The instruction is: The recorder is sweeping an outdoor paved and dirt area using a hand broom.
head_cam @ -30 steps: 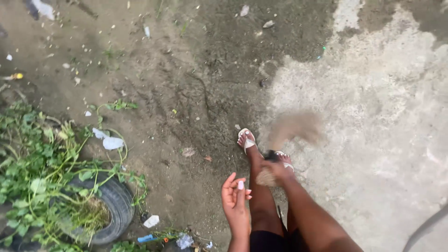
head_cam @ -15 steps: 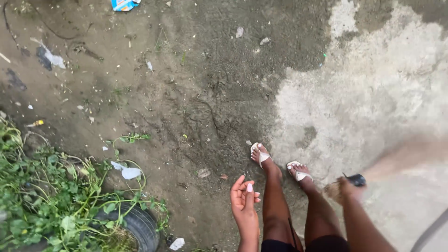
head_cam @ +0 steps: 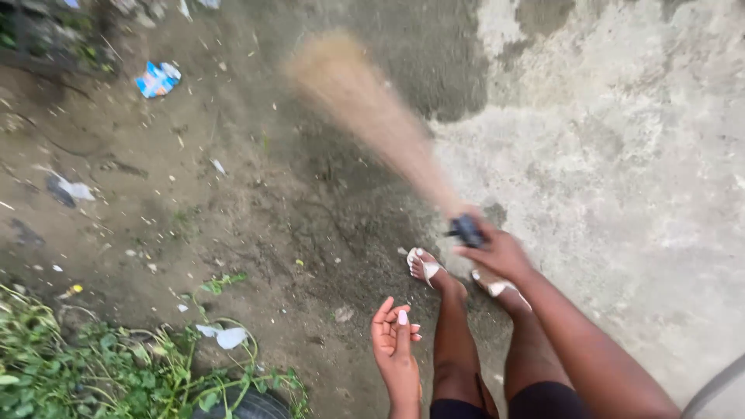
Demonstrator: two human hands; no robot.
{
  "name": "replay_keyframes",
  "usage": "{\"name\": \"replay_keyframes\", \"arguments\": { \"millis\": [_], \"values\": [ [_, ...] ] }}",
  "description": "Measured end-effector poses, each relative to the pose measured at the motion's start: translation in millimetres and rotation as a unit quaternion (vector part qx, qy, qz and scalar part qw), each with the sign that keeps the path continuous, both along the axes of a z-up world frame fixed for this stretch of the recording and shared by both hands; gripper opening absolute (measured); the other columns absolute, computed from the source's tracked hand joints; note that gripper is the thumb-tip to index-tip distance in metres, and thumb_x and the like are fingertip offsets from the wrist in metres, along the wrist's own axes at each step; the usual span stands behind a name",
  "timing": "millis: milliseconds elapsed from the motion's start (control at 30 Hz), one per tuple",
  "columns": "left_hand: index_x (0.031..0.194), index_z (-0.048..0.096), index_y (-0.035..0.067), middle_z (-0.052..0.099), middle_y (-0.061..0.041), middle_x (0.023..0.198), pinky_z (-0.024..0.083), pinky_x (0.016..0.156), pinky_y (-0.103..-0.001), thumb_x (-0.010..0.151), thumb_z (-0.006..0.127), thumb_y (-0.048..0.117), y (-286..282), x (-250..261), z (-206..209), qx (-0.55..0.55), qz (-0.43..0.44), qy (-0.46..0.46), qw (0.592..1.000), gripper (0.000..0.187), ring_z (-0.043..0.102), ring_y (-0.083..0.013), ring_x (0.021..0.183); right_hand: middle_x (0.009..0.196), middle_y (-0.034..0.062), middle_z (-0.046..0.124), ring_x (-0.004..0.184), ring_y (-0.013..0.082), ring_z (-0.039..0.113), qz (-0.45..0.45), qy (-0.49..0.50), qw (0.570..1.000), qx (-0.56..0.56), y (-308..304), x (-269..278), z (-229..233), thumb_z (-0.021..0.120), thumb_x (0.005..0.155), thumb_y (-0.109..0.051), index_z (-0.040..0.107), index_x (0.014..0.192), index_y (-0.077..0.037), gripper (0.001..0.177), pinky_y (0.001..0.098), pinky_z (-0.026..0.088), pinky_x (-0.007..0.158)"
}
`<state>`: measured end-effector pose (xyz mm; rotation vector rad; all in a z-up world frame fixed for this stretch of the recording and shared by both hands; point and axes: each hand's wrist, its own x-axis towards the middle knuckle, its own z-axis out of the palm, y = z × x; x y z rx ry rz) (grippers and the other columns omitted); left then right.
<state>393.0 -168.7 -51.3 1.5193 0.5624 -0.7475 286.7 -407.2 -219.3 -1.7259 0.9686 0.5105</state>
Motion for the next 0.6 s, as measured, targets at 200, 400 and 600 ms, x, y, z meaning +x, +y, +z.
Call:
{"name": "replay_keyframes", "arguments": {
  "millis": [200,400,600],
  "values": [
    [0.139,0.054,0.002,0.068,-0.010,0.115,0.051,0.067,-0.025,0.097,0.061,0.009,-21.6,17.3,-4.3,-0.001,-0.030,-0.003,1.000,0.043,0.061,-0.0099,0.077,0.115,0.0211,0.075,0.094,0.0328,0.073,-0.382,0.183,0.878,-0.223,-64.7,-230.7,-88.3,0.090,0.076,-0.045,0.053,0.146,-0.003,0.090,0.0447,0.055,0.085],
    [0.139,0.053,0.002,0.067,-0.010,0.115,0.051,0.068,-0.025,0.097,0.061,0.009,-70.1,30.3,-12.4,0.030,-0.040,-0.009,0.999,0.043,0.062,-0.0098,0.079,0.113,0.0103,0.071,0.098,0.0257,0.070,-0.606,0.011,0.766,0.215,-85.3,-231.6,-235.7,0.058,0.101,-0.021,0.067,0.125,-0.004,0.031,0.0392,0.060,0.083],
    [0.139,0.053,0.002,0.068,-0.008,0.114,0.052,0.068,-0.024,0.097,0.060,0.009,-196.0,39.1,-17.1,0.052,-0.036,-0.029,0.998,0.043,0.063,-0.0094,0.080,0.105,0.0224,0.075,0.098,0.0363,0.072,0.057,0.140,0.986,0.067,-110.8,49.8,-79.0,0.088,0.065,-0.046,0.071,0.119,-0.007,0.069,0.0449,0.056,0.089]
  ]
}}
